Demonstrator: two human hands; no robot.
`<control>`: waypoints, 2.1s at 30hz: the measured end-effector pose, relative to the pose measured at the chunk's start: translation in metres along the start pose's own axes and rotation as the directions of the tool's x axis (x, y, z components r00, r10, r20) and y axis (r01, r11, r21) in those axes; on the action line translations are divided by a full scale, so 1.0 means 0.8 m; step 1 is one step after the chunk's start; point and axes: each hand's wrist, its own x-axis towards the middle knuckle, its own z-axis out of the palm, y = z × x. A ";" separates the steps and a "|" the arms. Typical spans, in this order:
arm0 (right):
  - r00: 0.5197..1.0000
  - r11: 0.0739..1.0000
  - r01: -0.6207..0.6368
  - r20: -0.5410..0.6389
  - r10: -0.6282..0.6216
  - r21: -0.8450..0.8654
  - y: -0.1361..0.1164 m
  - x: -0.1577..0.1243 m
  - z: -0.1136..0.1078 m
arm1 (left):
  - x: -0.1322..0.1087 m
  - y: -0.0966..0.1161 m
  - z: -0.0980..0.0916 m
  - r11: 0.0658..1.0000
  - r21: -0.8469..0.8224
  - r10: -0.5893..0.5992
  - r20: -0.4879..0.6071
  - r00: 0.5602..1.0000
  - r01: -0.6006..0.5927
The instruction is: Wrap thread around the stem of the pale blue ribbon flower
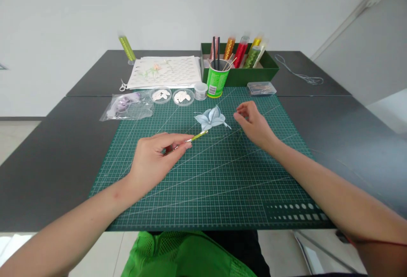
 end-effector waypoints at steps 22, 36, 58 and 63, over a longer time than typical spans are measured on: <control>0.741 0.797 0.604 0.351 -0.573 0.025 -0.050 -0.101 0.040 | -0.006 -0.001 0.012 0.998 -0.045 0.033 0.026 0.999 -0.032; 0.194 0.072 0.887 0.228 -0.954 -0.457 -0.070 -0.108 0.015 | -0.005 -0.002 0.011 0.999 0.007 -0.049 0.025 0.999 0.049; 0.408 0.342 0.892 0.200 -0.891 -0.296 -0.095 -0.078 -0.041 | -0.029 0.002 0.032 0.830 0.062 0.468 0.462 0.753 -0.554; 0.613 0.587 0.789 0.169 -0.772 -0.179 -0.071 -0.059 -0.027 | -0.029 0.006 0.028 0.812 0.001 0.515 0.469 0.718 -0.583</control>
